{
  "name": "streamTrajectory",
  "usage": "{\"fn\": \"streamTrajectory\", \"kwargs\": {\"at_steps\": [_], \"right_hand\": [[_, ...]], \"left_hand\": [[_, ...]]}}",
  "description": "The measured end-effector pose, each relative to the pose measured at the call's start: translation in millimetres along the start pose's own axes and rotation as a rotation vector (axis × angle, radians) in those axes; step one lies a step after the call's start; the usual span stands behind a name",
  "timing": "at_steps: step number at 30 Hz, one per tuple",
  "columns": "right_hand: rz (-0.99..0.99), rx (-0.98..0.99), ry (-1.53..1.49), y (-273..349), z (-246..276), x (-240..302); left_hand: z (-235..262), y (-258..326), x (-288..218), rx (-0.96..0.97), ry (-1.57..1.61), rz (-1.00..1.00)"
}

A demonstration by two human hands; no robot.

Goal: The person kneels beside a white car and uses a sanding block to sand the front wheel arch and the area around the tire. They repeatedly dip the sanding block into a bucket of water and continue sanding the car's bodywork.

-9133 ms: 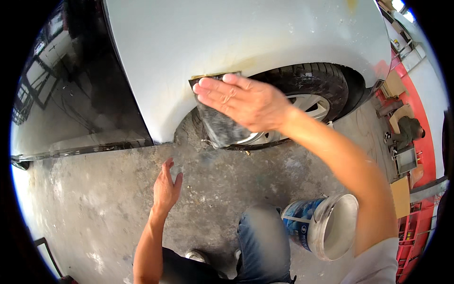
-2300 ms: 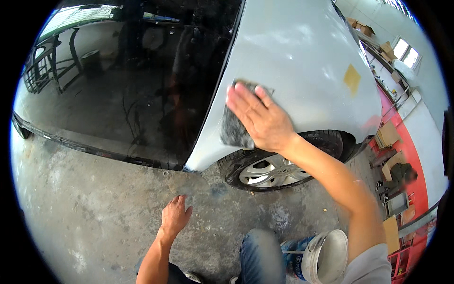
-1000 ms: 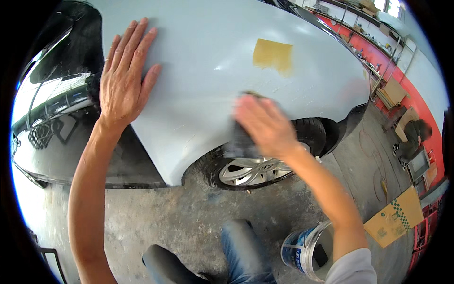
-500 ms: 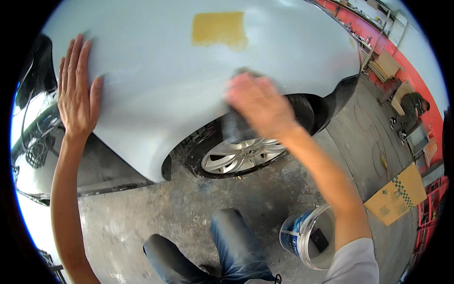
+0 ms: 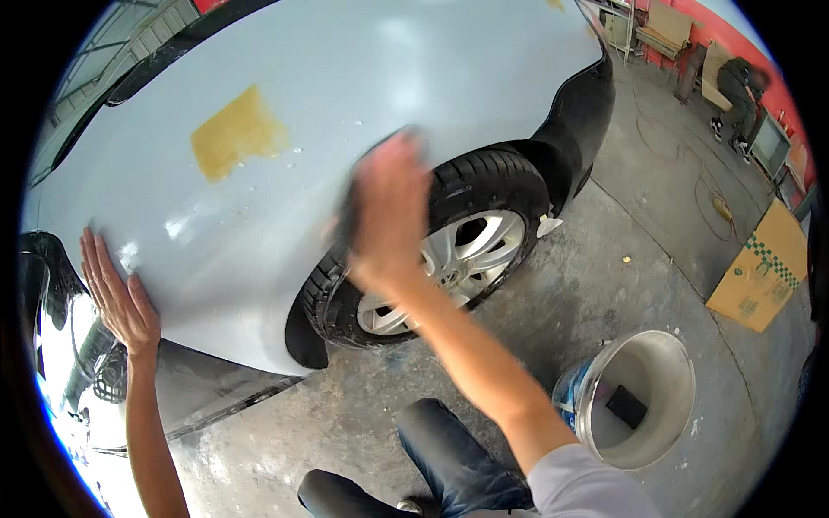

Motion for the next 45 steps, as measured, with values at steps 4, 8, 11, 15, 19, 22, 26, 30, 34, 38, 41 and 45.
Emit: {"fn": "streamTrajectory", "kwargs": {"at_steps": [4, 8, 11, 15, 19, 22, 26, 30, 34, 38, 41, 45], "right_hand": [[-0.484, -0.596, -0.612, -51, 74, -140], [-0.56, -0.652, -0.615, -25, 49, -51], [-0.515, -0.756, -1.08, 32, -7, 54], [-0.488, -0.374, -1.197, 124, -93, 151], [-0.414, -0.14, -0.997, 148, -90, 165], [-0.674, -0.33, -1.133, 109, -69, 154], [-0.525, -0.421, -1.131, 139, -89, 178], [-0.51, -0.266, -1.051, 235, -169, 221], [-0.471, -0.042, -0.998, 312, -224, 217], [-0.654, 0.248, -1.011, 336, -243, 204], [-0.562, -0.097, -1.312, 238, -155, 218], [-0.467, -0.329, -1.292, 204, -140, 209]], "left_hand": [[-12, 5, -13, -0.013, 0.035, 0.053], [5, -7, -8, -0.027, 0.027, 0.009], [4, -7, -11, -0.02, 0.015, -0.012], [2, -13, -16, -0.078, 0.037, -0.04], [-2, -7, -11, -0.082, 0.006, -0.078], [-9, 0, -12, -0.13, -0.02, -0.135], [-11, 10, 6, -0.087, -0.087, -0.144], [-22, 19, 34, -0.024, -0.112, -0.105], [-31, 31, 77, 0.016, -0.095, -0.126], [-29, 21, 41, -0.045, -0.121, -0.212], [-28, 38, 57, -0.015, -0.183, -0.302], [-34, 49, 82, -0.078, -0.374, -0.559]]}}
Point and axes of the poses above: each hand's wrist, its own y-axis away from the middle knuckle, its own z-axis out of the back of the hand, x = y × z, the point moved 9 cm from there along -y, towards the middle knuckle
